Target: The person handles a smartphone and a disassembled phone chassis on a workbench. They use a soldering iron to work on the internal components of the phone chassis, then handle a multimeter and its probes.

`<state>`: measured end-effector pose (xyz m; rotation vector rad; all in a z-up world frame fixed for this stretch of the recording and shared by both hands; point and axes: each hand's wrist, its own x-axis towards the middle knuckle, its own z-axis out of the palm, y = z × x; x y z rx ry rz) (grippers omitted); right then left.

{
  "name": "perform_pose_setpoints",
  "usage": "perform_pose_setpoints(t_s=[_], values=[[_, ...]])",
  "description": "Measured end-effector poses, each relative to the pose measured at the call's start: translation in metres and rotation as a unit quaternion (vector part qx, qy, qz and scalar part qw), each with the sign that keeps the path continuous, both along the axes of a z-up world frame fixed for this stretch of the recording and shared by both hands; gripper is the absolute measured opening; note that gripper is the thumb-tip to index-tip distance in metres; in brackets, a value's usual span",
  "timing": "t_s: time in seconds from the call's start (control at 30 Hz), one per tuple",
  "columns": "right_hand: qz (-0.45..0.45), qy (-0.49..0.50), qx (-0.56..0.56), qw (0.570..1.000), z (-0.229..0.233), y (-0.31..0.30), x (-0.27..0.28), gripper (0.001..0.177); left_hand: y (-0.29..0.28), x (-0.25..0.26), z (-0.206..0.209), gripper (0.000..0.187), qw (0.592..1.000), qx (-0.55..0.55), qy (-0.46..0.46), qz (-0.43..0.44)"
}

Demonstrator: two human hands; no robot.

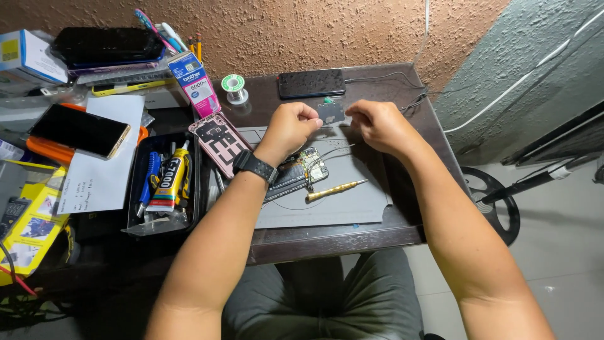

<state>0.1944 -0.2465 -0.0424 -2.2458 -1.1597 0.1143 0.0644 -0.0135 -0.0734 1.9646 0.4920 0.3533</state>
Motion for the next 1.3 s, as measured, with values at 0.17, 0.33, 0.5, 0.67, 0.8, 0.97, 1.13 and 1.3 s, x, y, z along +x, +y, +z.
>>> perform_pose_setpoints(t_s=[0.17,0.33,0.5,0.67,0.8,0.97,1.13,1.3], values=[[-0.007,0.056,0.059,0.997,0.016,-0.003,-0.013,0.033,-0.015,0.002,0.021,0.013,0.998,0.047,0.015,-0.026],[-0.029,0.088,0.07,0.993,-0.002,-0.001,0.0,0.05,-0.018,0.012,0.02,0.016,0.996,0.062,0.02,-0.066],[-0.039,0.008,0.045,0.998,0.003,-0.008,0.001,0.024,-0.019,0.018,0.018,0.018,0.97,0.207,0.015,-0.126],[-0.042,-0.001,0.038,0.998,-0.017,-0.014,0.027,0.021,-0.037,0.009,0.033,0.02,0.964,0.216,-0.012,-0.151],[-0.033,0.029,0.022,0.999,-0.002,-0.018,0.019,0.016,-0.037,0.015,0.029,0.022,0.958,0.226,-0.016,-0.176],[-0.025,0.03,0.024,0.999,0.005,-0.021,0.015,0.015,-0.033,0.022,0.021,0.025,0.954,0.234,-0.022,-0.184],[-0.027,0.022,0.042,0.999,-0.001,-0.016,0.018,0.015,-0.036,0.012,0.036,0.024,0.952,0.246,-0.021,-0.18],[-0.016,0.052,0.06,0.997,0.011,-0.014,-0.002,0.034,-0.033,-0.022,0.059,0.017,0.965,0.237,-0.024,-0.112]])
